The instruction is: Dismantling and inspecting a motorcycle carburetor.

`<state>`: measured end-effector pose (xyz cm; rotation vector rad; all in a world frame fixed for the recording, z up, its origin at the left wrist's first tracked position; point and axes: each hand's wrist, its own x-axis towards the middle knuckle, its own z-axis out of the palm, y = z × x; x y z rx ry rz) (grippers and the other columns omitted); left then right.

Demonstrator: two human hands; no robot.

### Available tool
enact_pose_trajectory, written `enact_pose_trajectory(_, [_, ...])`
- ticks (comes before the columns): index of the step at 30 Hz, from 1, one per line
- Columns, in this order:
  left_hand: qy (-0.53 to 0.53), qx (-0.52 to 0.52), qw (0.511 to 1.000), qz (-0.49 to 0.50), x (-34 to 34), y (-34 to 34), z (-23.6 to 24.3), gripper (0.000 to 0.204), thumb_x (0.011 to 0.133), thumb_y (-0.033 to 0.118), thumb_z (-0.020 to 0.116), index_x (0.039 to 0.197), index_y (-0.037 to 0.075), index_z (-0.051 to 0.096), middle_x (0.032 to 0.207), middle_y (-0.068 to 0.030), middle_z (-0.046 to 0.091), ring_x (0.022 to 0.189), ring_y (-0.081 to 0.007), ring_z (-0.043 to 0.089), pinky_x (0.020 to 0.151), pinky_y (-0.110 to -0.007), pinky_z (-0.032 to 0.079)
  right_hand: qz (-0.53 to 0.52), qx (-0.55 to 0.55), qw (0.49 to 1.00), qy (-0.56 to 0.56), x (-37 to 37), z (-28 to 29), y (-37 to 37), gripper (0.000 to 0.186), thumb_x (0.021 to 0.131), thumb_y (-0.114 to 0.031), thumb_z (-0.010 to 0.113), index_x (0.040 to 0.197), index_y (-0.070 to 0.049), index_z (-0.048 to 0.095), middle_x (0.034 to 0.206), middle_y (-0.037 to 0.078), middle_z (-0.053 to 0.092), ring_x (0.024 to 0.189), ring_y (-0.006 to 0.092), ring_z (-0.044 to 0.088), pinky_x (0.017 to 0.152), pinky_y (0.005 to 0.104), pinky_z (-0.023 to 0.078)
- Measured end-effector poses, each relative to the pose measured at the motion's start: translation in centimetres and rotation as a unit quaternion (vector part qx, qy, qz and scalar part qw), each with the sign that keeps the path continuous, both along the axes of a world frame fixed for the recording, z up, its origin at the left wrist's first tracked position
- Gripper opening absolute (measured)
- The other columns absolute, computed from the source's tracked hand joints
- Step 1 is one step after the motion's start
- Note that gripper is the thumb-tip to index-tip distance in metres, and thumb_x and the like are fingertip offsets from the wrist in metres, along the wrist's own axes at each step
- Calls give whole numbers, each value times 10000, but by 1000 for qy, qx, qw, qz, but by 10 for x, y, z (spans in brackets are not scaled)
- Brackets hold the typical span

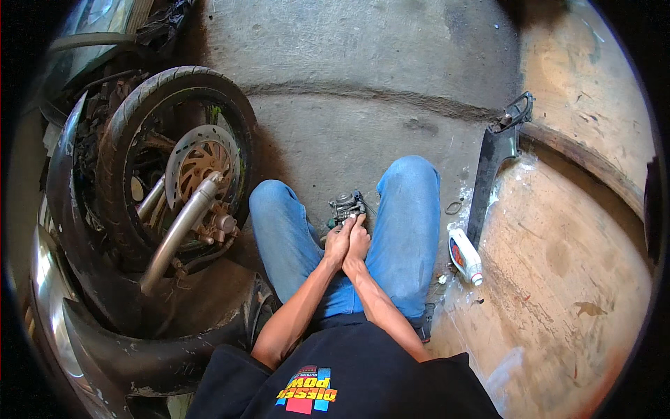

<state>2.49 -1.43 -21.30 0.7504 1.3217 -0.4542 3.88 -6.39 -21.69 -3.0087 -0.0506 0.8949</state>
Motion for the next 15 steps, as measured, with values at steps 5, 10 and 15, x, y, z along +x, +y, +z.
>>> enact_pose_trajectory(5, [10,-34,999,7,6,11,8,583,960,531,668,1098,-33,717,1010,-105,724,878,-184,676,790,-324,542,-96,168,980,54,9,18,8,566,1008,-198,532,1463,94,363,849,258,704,715,430,704,598,488,561])
enact_pose_trajectory(10, [24,-88,995,35,4,13,3,580,968,521,663,1165,-23,704,1021,-92,720,866,-190,679,786,-342,561,-10,-42,997,66,4,-6,3,282,1044,-220,510,1253,-32,488,780,127,730,693,322,744,597,459,606])
enact_pose_trajectory(15, [39,-98,994,16,13,19,10,576,972,526,655,1173,-12,704,1003,-74,712,857,-188,679,775,-350,565,1,-81,991,105,21,12,16,259,1037,-170,524,1257,-39,492,788,86,737,681,256,753,582,389,613])
